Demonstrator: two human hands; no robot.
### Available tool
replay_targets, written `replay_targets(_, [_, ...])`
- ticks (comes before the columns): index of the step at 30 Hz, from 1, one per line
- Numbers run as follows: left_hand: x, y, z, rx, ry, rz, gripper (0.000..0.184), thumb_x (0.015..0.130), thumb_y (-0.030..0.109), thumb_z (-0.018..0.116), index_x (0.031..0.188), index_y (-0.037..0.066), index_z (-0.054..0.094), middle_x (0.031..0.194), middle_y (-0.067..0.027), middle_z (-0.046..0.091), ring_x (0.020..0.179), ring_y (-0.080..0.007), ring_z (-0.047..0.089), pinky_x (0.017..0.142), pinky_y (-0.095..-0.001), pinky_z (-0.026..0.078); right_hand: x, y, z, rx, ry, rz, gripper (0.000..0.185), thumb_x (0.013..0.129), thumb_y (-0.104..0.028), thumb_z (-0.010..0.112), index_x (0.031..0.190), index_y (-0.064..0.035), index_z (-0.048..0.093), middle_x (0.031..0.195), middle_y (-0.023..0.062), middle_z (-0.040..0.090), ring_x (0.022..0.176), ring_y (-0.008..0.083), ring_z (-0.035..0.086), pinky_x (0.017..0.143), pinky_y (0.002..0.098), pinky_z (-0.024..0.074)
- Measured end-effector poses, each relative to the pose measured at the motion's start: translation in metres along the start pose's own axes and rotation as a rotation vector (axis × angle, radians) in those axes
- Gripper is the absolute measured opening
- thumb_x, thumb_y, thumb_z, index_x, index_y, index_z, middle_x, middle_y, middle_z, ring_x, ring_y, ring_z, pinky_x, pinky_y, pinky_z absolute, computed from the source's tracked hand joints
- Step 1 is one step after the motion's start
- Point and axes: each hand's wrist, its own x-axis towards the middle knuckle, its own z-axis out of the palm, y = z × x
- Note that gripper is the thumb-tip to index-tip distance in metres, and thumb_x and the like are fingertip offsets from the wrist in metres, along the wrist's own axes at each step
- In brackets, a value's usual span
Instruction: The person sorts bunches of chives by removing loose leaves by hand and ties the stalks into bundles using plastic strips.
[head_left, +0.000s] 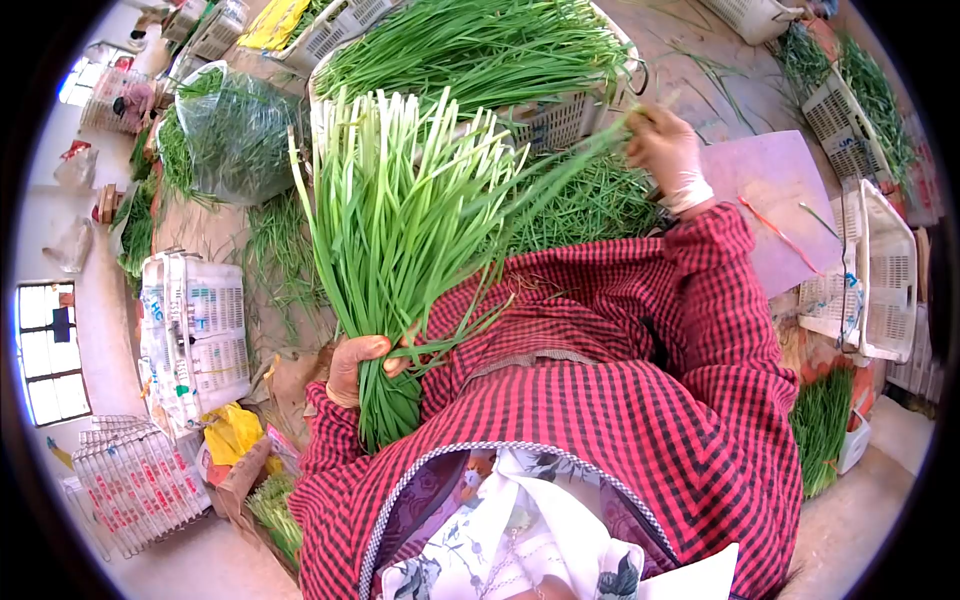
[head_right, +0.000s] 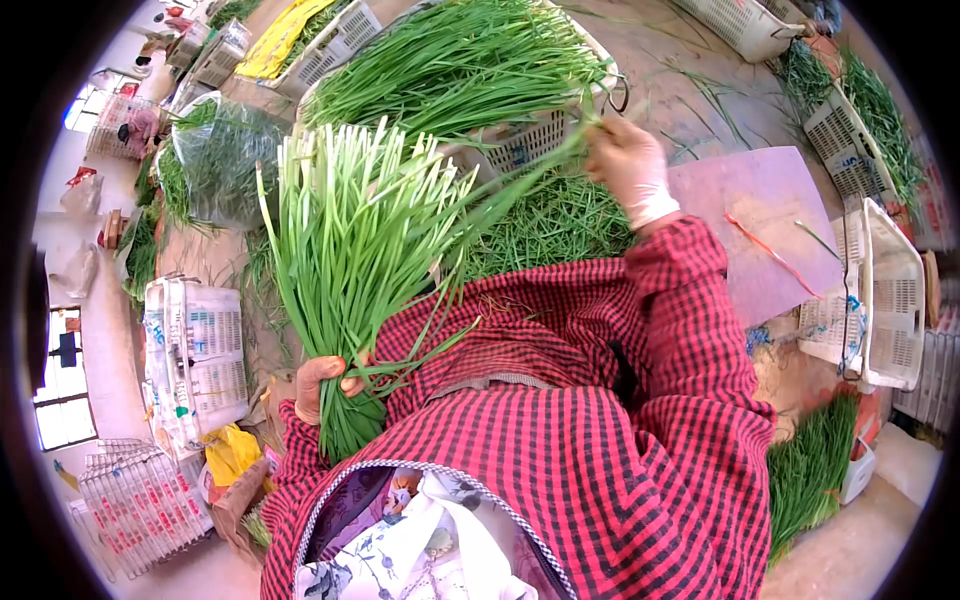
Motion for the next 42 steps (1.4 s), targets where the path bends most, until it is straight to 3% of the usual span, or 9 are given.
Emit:
replay_targets(5, [-0.001,0.0,-0.002,-0.027,-0.031,0.026,0.037,0.082,0.011,0.063,0.113,-0.01,0.057,0.085,-0.0115,0.063,0.062,-0.0127,0.052,0.056,-0.0265,0.04,-0.022,0.053,-0.01,-0.756,-0.137,-0.15,0.072,0.088,-0.031,0.072,0.145,-0.0012,0.039,0.114,0.0191,0.066,0.083,0.016,0.064,0.069,0.0264,0.0525])
replay_targets(7, [0.001,0.001,0.007,0.043,0.059,0.064,0.038,0.083,0.014,0.063,0.111,-0.01,0.057,0.08,-0.0098,0.063,0.06,-0.0138,0.051,0.056,-0.0273,0.039,-0.043,0.022,0.029,-0.215,-0.427,-0.001,0.09,0.083,-0.032,0.077,0.151,-0.0018,0.026,0.133,0.0214,0.056,0.099,0.0173,0.061,0.081,0.0277,0.0512])
replay_targets(11, [0.001,-0.002,-0.015,0.084,-0.061,-0.047,0.036,0.085,0.02,0.062,0.104,-0.01,0.06,0.071,-0.0097,0.06,0.062,-0.0159,0.051,0.058,-0.0279,0.039,-0.071,0.007,0.101,0.454,-0.645,-0.099,0.067,0.089,-0.029,0.072,0.14,0.0015,0.043,0.114,0.0153,0.066,0.094,0.0211,0.063,0.086,0.0312,0.0513])
replay_targets(12, [-0.003,-0.003,-0.02,0.159,-0.018,-0.049,0.035,0.084,0.021,0.063,0.101,-0.01,0.061,0.071,-0.0095,0.059,0.062,-0.0166,0.051,0.058,-0.0283,0.039,-0.071,-0.009,0.092,0.406,-0.69,0.174,0.039,0.094,-0.021,0.065,0.126,0.0002,0.055,0.093,0.0062,0.068,0.072,0.0129,0.062,0.065,0.0242,0.0515])
replay_targets(20, [-0.01,-0.001,-0.019,0.147,0.002,-0.099,0.033,0.081,0.023,0.065,0.09,-0.009,0.062,0.07,-0.0093,0.057,0.063,-0.0188,0.051,0.059,-0.0302,0.04,-0.023,0.007,0.015,0.168,-0.017,0.013,0.023,0.103,-0.024,0.049,0.098,-0.0084,0.066,0.056,-0.0057,0.049,0.044,0.0039,0.04,0.04,0.0195,0.0309])
replay_targets(24, [-0.012,-0.003,-0.031,0.182,0.064,-0.085,0.029,0.081,0.022,0.065,0.077,-0.007,0.063,0.073,-0.0118,0.06,0.064,-0.0198,0.052,0.06,-0.0303,0.041,-0.015,0.039,-0.01,-0.892,0.203,-0.223,0.036,0.09,-0.03,0.067,0.115,-0.0052,0.063,0.109,0.0171,0.064,0.095,0.0253,0.065,0.083,0.0364,0.0531])
replay_targets(27, [-0.005,-0.002,-0.022,0.21,0.022,-0.09,0.026,0.08,0.02,0.066,0.07,-0.004,0.063,0.074,-0.014,0.061,0.064,-0.0214,0.054,0.061,-0.0316,0.043,-0.044,-0.038,0.019,-0.374,-0.058,-0.648,0.047,0.075,-0.031,0.081,0.114,-0.009,0.067,0.141,0.02,0.047,0.135,0.0388,0.04,0.109,0.0463,0.0362])
replay_targets(31, [-0.004,-0.004,-0.026,0.152,0.055,-0.118,0.024,0.079,0.018,0.067,0.079,-0.006,0.065,0.075,-0.0147,0.062,0.063,-0.0208,0.056,0.059,-0.031,0.045,-0.052,-0.039,0.057,-0.594,-0.367,-0.595,0.032,0.078,-0.031,0.079,0.101,-0.0098,0.073,0.144,0.0182,0.046,0.142,0.0408,0.027,0.116,0.0488,0.0233])
replay_targets(42, [-0.001,-0.007,-0.029,0.075,0.033,-0.183,0.047,0.079,0.007,0.068,0.12,-0.011,0.056,0.091,-0.0203,0.066,0.065,-0.0198,0.06,0.054,-0.0294,0.047,-0.055,-0.017,0.062,-0.22,-0.474,-0.561,0.018,0.08,-0.009,0.07,0.097,-0.0058,0.068,0.122,0.0101,0.061,0.12,0.0328,0.051,0.106,0.044,0.0379])
